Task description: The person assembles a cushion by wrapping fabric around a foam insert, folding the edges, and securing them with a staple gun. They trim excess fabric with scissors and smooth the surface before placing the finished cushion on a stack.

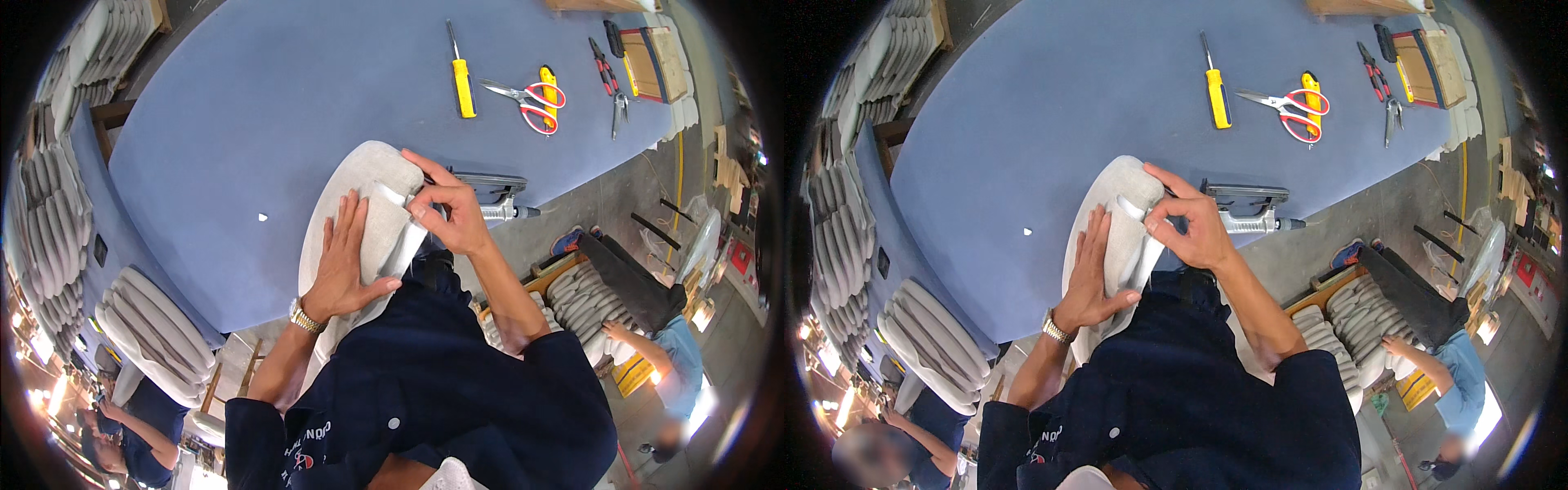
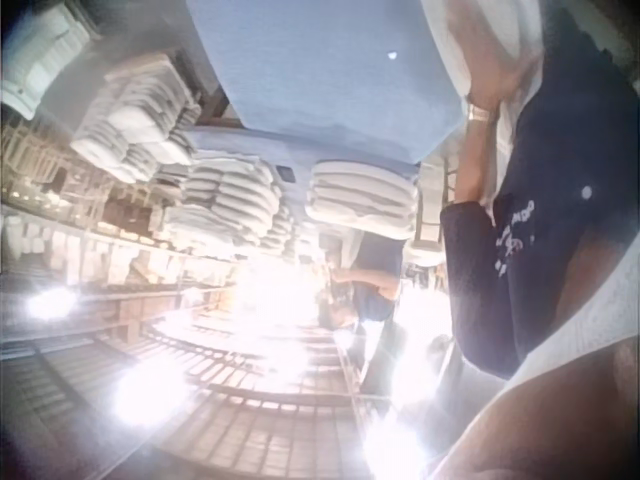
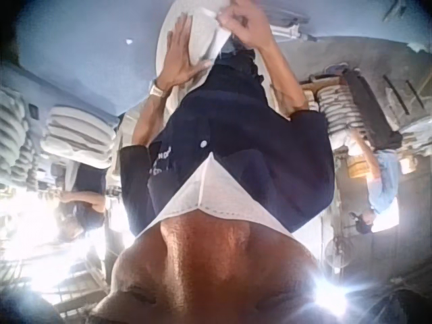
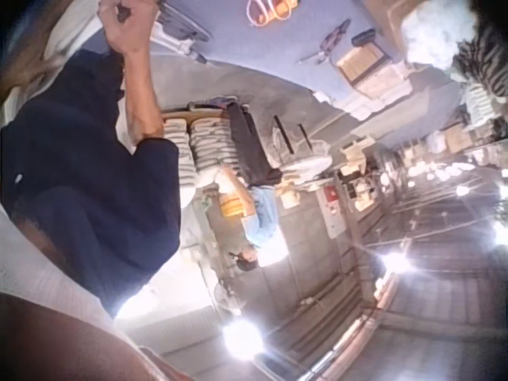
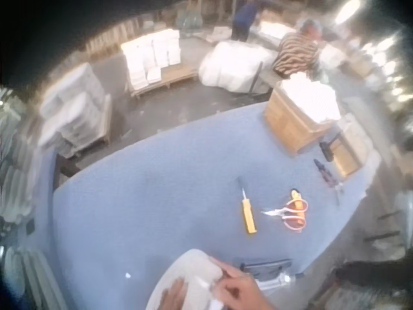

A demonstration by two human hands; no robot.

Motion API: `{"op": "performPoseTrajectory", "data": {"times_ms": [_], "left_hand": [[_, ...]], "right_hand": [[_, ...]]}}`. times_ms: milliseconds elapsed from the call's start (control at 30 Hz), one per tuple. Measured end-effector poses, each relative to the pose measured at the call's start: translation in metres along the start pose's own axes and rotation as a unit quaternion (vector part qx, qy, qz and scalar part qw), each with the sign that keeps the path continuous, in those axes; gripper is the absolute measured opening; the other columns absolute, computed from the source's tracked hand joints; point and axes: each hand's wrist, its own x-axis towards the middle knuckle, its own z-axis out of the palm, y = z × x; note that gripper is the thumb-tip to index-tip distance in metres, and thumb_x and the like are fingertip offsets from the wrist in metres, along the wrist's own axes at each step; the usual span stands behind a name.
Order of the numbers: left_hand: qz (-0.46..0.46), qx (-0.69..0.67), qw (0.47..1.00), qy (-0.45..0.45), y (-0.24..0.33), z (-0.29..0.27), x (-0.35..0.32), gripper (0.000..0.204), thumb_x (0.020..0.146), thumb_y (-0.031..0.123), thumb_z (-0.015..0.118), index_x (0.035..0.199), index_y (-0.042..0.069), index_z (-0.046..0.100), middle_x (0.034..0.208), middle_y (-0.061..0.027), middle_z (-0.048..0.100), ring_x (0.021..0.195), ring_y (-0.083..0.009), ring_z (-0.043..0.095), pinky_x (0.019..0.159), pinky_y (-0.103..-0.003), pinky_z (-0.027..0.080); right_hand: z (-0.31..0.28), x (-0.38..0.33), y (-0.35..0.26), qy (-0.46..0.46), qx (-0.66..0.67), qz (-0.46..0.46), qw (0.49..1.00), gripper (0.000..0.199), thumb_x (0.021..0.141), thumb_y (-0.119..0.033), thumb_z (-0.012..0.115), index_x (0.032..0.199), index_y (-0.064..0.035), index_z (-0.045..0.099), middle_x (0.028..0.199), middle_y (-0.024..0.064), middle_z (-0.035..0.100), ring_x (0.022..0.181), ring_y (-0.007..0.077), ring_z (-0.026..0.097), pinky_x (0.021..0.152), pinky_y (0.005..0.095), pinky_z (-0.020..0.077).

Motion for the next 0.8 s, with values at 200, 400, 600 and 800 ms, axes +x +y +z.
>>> {"op": "performPoseTrajectory", "data": {"times_ms": [200,400,600,800], "left_hand": [[0.01,0.044,0.999,-0.017,0.011,-0.001,0.027,0.126,0.081,0.068,0.073,0.165,-0.002,0.009,0.172,-0.0283,0.006,0.16,-0.0434,0.004,0.124,-0.064,0.006],[0.018,0.056,0.998,-0.02,0.016,-0.002,0.036,0.122,0.081,0.064,0.074,0.164,-0.002,0.014,0.171,-0.0283,0.009,0.16,-0.0438,0.006,0.124,-0.064,0.006],[0.002,0.029,0.999,-0.032,0.019,-0.009,0.036,0.117,0.081,0.06,0.075,0.166,0.003,0.016,0.173,-0.0247,0.01,0.16,-0.0426,0.007,0.123,-0.066,0.007],[-0.027,0.057,0.997,-0.032,0.027,-0.012,0.035,0.109,0.083,0.043,0.079,0.166,0.006,0.018,0.173,-0.0222,0.014,0.159,-0.0437,0.01,0.121,-0.068,0.016]], "right_hand": [[0.008,0.005,-0.019,0.004,-0.103,0.002,0.995,0.026,0.075,-0.024,0.09,0.078,-0.0043,0.073,0.153,0.0267,0.05,0.133,0.0387,0.057,0.109,0.0446,0.0438],[0.01,0.009,-0.024,-0.017,-0.171,0.014,0.985,0.028,0.078,-0.023,0.088,0.075,-0.003,0.07,0.152,0.0266,0.051,0.138,0.0447,0.05,0.11,0.0496,0.0411],[0.019,0.007,-0.026,0.034,-0.134,0.029,0.99,0.023,0.084,-0.016,0.082,0.076,-0.0002,0.069,0.144,0.0227,0.06,0.135,0.0431,0.055,0.113,0.0503,0.0405],[0.028,0.0,-0.021,0.085,-0.098,0.029,0.991,0.021,0.086,-0.013,0.08,0.077,0.002,0.068,0.134,0.0188,0.069,0.129,0.0395,0.061,0.112,0.0487,0.0428]]}}
